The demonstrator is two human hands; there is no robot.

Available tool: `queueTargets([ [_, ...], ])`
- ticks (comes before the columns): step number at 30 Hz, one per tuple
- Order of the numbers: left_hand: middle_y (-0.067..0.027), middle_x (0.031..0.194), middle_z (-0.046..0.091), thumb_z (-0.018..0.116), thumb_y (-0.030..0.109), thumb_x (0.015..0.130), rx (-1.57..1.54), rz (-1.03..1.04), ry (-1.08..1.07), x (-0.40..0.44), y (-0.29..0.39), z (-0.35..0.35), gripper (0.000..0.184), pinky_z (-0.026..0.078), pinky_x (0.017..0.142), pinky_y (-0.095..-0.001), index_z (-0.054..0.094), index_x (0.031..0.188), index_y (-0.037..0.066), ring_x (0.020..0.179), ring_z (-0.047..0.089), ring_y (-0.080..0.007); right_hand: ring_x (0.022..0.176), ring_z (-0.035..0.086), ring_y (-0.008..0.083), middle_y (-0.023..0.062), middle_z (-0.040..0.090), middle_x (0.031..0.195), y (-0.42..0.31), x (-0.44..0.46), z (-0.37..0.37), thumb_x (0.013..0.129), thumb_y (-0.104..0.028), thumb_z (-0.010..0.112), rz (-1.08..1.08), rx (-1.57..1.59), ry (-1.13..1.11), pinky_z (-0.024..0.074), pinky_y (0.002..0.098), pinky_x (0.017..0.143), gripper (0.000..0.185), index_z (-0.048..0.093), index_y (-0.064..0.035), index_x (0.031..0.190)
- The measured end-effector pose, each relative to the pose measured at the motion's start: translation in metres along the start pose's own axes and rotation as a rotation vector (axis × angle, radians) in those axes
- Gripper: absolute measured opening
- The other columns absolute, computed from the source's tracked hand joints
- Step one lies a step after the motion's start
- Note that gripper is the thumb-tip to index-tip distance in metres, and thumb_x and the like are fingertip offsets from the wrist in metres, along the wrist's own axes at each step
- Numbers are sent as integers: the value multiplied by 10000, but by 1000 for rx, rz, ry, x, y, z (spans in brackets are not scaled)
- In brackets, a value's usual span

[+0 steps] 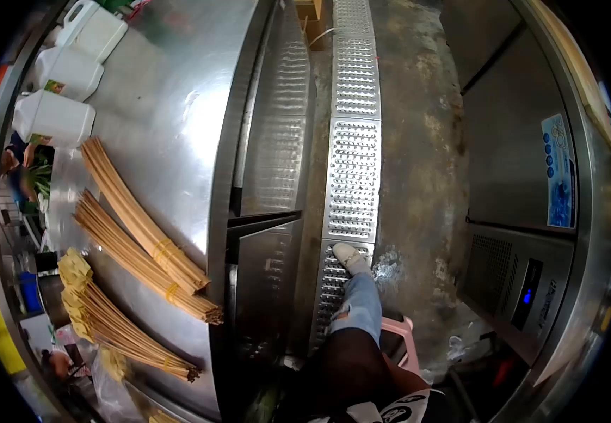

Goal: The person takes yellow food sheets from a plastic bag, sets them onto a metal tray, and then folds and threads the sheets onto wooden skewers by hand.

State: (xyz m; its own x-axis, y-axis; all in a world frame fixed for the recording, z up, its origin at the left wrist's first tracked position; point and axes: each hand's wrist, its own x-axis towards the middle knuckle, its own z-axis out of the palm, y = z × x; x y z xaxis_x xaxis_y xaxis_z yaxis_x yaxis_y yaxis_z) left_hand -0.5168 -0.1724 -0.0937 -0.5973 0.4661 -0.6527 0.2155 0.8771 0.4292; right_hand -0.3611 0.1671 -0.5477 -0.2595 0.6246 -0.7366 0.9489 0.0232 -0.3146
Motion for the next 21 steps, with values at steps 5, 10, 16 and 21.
queueTargets([
  [5,-208,1236,514,673,127,799,-9,38,28,-17,-1,-5,402,413,947,-391,549,1169,32,1154,492,-345,979,573,309,174,619,1087,46,-69,24,896,-263,494,20,-22,-80,463,399,847,347,584,-9,1114],
  [10,-201,1231,520,662,118,807,32,209,85,-40,-5,-7,381,408,952,-389,555,1162,32,1152,496,-337,958,577,291,176,625,1075,81,-108,28,899,-227,501,-24,-62,-137,462,386,839,331,580,13,1113],
  [16,-114,1010,609,767,297,715,176,541,258,-24,24,-27,439,513,738,-325,598,1011,20,877,610,-270,932,582,269,178,631,1061,69,-51,22,902,-183,509,-237,-30,-128,462,371,830,313,576,39,1112],
  [21,-137,1002,612,764,287,721,70,571,572,-76,8,-13,441,497,789,-370,601,1006,-7,883,605,-290,911,586,250,179,636,1048,48,36,-10,904,-147,516,-516,369,-10,462,358,823,299,572,61,1111],
])
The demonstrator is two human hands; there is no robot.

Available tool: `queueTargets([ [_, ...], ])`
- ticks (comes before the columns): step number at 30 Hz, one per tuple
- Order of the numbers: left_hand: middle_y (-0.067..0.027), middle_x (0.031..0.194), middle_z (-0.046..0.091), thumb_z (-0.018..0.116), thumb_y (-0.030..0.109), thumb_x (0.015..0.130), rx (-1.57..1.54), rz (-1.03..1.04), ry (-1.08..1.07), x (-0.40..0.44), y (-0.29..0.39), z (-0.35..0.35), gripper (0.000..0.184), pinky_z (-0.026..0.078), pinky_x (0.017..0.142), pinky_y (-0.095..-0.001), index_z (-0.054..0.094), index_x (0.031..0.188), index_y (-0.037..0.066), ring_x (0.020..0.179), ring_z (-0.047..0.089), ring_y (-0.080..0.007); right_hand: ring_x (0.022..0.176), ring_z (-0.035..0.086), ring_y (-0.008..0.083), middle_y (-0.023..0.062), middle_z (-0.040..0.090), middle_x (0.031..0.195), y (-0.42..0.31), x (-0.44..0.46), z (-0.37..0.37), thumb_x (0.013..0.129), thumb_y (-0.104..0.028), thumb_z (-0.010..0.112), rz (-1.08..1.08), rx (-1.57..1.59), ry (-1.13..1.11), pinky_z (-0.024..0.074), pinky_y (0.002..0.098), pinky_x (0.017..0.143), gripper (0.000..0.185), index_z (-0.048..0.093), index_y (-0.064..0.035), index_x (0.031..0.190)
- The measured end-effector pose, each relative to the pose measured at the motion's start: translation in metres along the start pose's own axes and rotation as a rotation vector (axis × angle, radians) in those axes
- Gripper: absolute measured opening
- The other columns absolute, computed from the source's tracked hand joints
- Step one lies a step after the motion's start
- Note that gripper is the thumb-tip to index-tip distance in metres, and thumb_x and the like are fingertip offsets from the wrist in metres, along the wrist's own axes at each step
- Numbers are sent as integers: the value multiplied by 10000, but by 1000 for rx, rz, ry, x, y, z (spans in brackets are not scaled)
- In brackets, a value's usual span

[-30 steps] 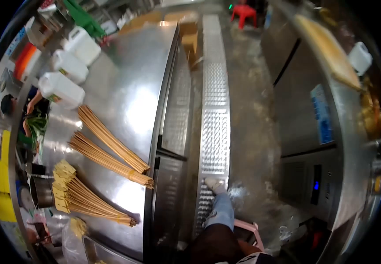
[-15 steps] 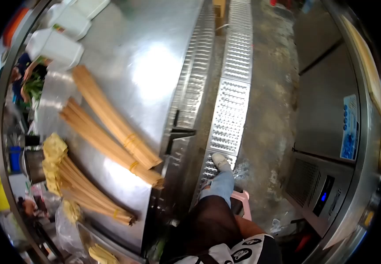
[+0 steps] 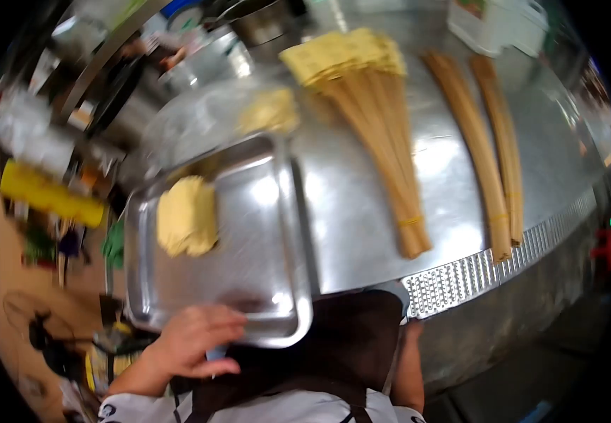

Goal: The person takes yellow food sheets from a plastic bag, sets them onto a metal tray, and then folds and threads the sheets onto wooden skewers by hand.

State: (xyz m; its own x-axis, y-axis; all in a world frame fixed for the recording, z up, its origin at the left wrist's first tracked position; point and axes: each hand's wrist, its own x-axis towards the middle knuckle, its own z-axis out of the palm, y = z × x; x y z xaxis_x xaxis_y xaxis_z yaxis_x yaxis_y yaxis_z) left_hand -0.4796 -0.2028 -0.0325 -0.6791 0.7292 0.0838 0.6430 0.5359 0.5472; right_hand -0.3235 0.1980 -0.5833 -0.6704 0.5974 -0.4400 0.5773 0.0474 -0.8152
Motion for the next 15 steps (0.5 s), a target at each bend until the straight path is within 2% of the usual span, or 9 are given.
queueTargets([
  [2,-158,957,627,741,161,712,211,-156,367,-47,6,-7,348,474,820,-424,605,979,-15,907,597,-322,960,582,210,161,610,1060,-32,19,-31,879,-99,524,-38,39,212,469,321,821,317,533,83,1138],
  [3,-172,997,616,696,88,717,277,-216,618,-74,-7,-5,314,448,860,-437,597,996,-18,948,583,-332,979,590,217,157,602,1110,-91,2,-37,900,-125,521,-96,65,238,468,319,839,354,509,67,1197],
  [4,-180,1059,590,648,24,725,427,-379,817,-106,-21,-5,337,425,899,-418,572,1050,-28,998,564,-326,998,592,216,162,589,1144,-156,-28,-39,921,-160,513,-49,318,87,468,315,869,383,482,60,1234],
  [6,-172,1165,545,609,19,785,591,-652,1087,-153,-55,-19,383,383,958,-371,516,1153,-35,1101,512,-311,1005,596,225,182,580,1136,-277,-92,-36,950,-198,493,-163,483,-164,476,333,900,390,467,55,1246],
  [9,-160,1134,571,619,181,852,351,-1058,1121,-216,-121,-20,395,384,941,-329,529,1168,-39,1072,522,-254,961,619,230,183,618,1060,-383,-154,-16,972,-268,447,-424,450,-466,484,333,880,405,488,52,1217],
  [10,-160,1134,571,619,181,852,338,-1037,1136,-223,-136,-19,395,384,941,-329,529,1168,-39,1072,522,-254,956,623,227,178,623,1054,-414,-173,-5,975,-283,434,-415,472,-533,486,329,864,409,500,49,1203],
  [12,-137,993,625,623,246,858,-396,-1008,913,-225,-155,-24,406,418,866,-314,562,1141,-40,925,559,-202,854,616,187,143,635,975,-453,-185,16,958,-292,464,-472,383,-676,488,292,773,382,541,11,1177],
  [13,-137,993,625,623,246,858,-403,-986,906,-215,-151,-27,406,418,866,-314,562,1141,-40,925,559,-202,766,583,153,115,633,913,-469,-189,26,920,-348,523,-471,241,-681,469,284,705,426,565,3,1158],
  [15,-135,843,633,624,245,854,-551,-911,987,-187,-138,-32,340,446,758,-326,595,1024,-47,785,557,-177,740,577,166,132,635,862,-503,-212,42,832,-456,610,-723,-277,-450,467,300,672,605,552,52,1156],
])
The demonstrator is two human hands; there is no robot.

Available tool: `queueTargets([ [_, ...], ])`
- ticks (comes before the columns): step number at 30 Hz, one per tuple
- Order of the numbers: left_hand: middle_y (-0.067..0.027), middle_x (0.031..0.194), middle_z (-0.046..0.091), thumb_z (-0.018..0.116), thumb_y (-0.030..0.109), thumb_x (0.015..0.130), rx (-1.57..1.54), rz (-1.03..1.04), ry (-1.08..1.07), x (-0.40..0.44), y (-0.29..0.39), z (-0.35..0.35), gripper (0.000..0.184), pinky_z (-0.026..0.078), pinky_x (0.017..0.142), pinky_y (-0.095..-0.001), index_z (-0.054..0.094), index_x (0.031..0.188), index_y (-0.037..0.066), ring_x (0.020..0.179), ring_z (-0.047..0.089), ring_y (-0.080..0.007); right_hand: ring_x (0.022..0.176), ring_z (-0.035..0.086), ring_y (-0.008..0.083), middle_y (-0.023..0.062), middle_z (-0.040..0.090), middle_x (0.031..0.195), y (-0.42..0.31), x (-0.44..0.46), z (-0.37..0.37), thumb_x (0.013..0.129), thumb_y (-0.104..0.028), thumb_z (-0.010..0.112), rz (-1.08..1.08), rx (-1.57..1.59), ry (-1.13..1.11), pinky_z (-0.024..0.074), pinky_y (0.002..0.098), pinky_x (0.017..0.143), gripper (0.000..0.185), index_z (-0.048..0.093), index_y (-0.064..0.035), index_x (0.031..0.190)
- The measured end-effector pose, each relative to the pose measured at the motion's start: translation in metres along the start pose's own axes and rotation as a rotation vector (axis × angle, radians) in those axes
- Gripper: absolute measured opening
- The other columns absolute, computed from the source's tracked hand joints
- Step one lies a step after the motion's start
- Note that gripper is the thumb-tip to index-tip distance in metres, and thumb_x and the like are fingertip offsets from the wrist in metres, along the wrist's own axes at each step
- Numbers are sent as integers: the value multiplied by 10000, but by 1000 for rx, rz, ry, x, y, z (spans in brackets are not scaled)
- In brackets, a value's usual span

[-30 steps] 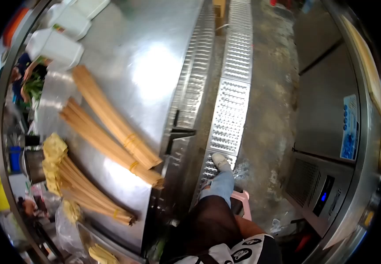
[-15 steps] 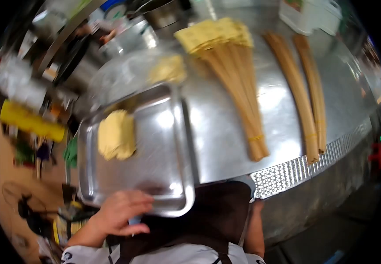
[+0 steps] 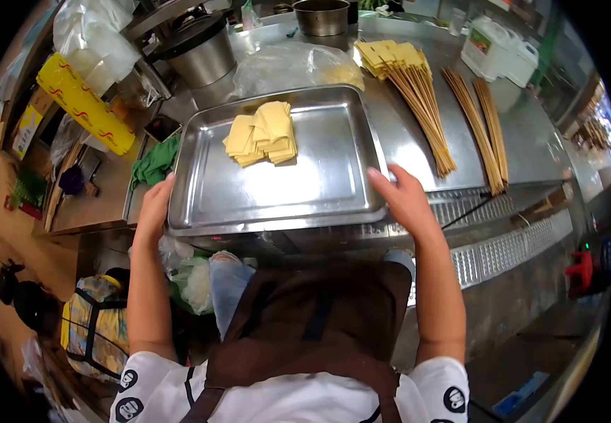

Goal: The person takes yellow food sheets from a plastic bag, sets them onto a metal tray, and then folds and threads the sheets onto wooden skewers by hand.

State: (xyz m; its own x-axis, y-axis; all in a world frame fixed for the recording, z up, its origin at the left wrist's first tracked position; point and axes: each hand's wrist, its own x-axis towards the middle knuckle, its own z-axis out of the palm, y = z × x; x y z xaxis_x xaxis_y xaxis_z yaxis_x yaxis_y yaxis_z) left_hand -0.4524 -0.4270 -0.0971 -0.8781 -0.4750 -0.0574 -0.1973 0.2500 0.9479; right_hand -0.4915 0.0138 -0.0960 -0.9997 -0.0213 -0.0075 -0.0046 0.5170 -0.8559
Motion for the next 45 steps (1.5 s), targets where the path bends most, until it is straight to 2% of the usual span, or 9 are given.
queueTargets([
  [3,-169,807,614,607,224,858,513,214,-86,15,-9,7,298,452,691,-356,568,936,-61,740,559,-194,693,586,221,184,619,795,-4,16,2,833,-343,612,-76,-145,-90,470,332,629,497,556,110,1031],
  [9,-131,835,587,558,110,851,269,313,-162,-22,-31,-11,185,450,673,-342,524,929,-54,732,537,-180,686,506,168,104,568,742,-6,-44,-10,816,-149,544,-144,-122,-20,440,323,646,246,551,71,926],
  [14,-69,863,596,499,38,861,-49,90,-224,-128,24,-34,158,486,667,-280,528,1003,-25,707,577,-111,739,499,124,58,566,789,-30,-134,-35,834,-145,538,-144,97,36,436,300,683,275,543,59,1018],
  [17,-70,941,571,498,53,863,121,132,-252,-170,34,-53,181,422,805,-256,515,1032,-11,874,531,-102,740,465,91,21,546,806,-31,-175,-55,846,-127,529,17,98,-77,416,268,664,243,535,41,1022],
  [24,-38,924,550,502,15,878,-89,-128,-313,-226,-30,-45,194,399,762,-224,491,1066,-28,836,495,-78,686,422,68,-1,506,771,-6,-240,-47,844,-46,521,225,132,-107,381,237,596,174,530,19,1005],
  [27,-38,905,552,503,21,881,-59,-174,-328,-221,-63,-34,205,401,744,-219,488,1079,-27,809,497,-75,743,414,66,-7,487,810,13,-235,-43,850,-64,523,374,71,-201,370,233,646,136,514,13,962],
  [35,-44,938,545,498,27,889,-19,-26,-212,-207,-119,-5,210,414,757,-243,477,1092,-21,845,496,-95,647,425,106,59,487,713,87,-203,-5,860,-97,541,179,-65,-122,390,271,581,148,495,24,931],
  [42,-89,993,577,520,61,874,72,-81,-222,-202,-130,-9,339,435,801,-265,431,1190,-25,888,536,-133,765,583,408,279,554,777,92,-186,-12,897,-295,518,200,-239,-293,442,431,678,320,464,20,879],
  [45,-200,1192,510,528,36,856,306,154,24,-203,-105,0,456,392,932,-354,372,1278,-34,1088,508,-246,760,625,311,206,616,781,77,-165,-47,910,-319,527,163,-93,-165,473,381,688,344,570,21,937],
])
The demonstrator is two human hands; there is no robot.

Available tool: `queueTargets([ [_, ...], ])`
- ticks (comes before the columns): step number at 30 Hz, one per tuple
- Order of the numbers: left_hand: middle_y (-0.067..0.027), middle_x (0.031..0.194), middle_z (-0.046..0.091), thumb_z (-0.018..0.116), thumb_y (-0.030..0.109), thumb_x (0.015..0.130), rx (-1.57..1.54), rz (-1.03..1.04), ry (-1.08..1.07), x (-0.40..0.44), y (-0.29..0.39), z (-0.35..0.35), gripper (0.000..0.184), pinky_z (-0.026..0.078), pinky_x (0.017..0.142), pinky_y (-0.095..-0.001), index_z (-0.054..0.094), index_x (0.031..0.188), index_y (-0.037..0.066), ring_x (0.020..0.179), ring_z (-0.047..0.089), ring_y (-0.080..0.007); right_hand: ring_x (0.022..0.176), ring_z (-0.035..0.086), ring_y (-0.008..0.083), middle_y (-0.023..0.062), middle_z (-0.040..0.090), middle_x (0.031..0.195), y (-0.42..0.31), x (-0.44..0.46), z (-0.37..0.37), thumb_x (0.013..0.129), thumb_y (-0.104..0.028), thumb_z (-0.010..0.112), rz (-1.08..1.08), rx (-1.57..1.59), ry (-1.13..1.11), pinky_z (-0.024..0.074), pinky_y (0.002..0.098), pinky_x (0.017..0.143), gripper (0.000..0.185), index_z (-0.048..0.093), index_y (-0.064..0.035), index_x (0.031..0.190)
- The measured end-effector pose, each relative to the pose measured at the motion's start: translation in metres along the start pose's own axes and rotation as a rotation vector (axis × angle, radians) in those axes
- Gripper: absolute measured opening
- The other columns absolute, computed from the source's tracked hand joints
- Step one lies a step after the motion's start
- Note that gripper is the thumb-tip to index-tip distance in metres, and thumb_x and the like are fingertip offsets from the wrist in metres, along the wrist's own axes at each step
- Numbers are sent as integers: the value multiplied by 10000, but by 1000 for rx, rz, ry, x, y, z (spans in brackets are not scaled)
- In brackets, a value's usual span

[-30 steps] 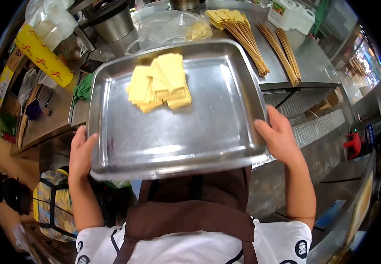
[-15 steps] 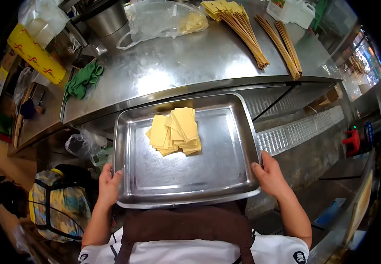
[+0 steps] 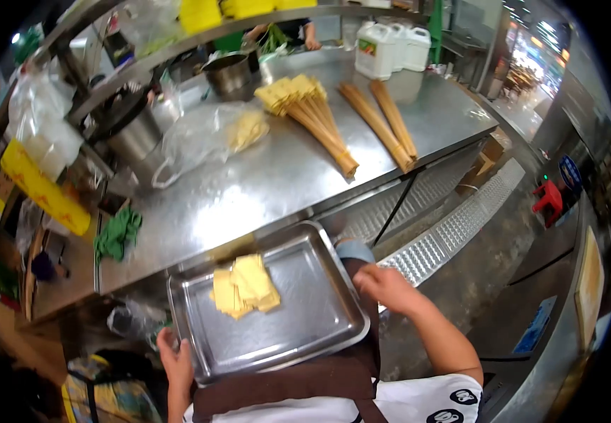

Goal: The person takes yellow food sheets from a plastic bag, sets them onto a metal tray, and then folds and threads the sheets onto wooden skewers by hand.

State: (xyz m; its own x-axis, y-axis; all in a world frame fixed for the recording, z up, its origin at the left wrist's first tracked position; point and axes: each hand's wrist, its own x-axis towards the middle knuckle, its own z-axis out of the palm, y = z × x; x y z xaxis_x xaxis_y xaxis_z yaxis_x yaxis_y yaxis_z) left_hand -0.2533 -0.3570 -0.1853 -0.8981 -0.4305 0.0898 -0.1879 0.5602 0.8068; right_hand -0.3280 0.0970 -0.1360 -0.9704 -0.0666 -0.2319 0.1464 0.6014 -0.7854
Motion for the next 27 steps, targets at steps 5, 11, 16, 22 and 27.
queueTargets([
  [5,-181,1312,448,532,-17,819,7,329,130,22,69,3,470,351,996,-369,408,1273,-17,1202,450,-261,740,606,228,122,622,832,-10,85,-84,857,-166,582,-293,-46,888,475,323,676,250,565,10,1034],
  [11,-172,1282,480,508,-88,792,-119,533,-211,30,108,52,371,378,989,-352,485,1157,-28,1189,472,-247,1045,524,388,236,549,1126,-32,214,-131,795,-202,642,-151,-597,820,437,425,889,418,495,34,1107],
  [16,-139,1186,573,577,51,844,-116,615,-450,43,141,61,244,375,986,-366,604,1085,26,1140,510,-289,902,609,371,240,610,992,3,292,-140,784,-192,640,82,-842,809,493,425,781,356,507,22,1036],
  [22,-118,1110,627,555,53,871,-174,451,-534,64,162,60,221,419,939,-338,619,1081,23,1059,574,-248,786,640,314,180,629,947,-32,261,-172,787,-148,568,210,-403,478,526,397,685,292,558,27,1021],
  [27,-115,1104,639,535,85,900,-280,322,-712,91,163,79,237,435,920,-319,619,1118,48,1061,587,-226,620,601,200,85,584,829,-57,180,-147,822,-141,571,-215,851,400,526,315,522,338,470,24,1099],
])
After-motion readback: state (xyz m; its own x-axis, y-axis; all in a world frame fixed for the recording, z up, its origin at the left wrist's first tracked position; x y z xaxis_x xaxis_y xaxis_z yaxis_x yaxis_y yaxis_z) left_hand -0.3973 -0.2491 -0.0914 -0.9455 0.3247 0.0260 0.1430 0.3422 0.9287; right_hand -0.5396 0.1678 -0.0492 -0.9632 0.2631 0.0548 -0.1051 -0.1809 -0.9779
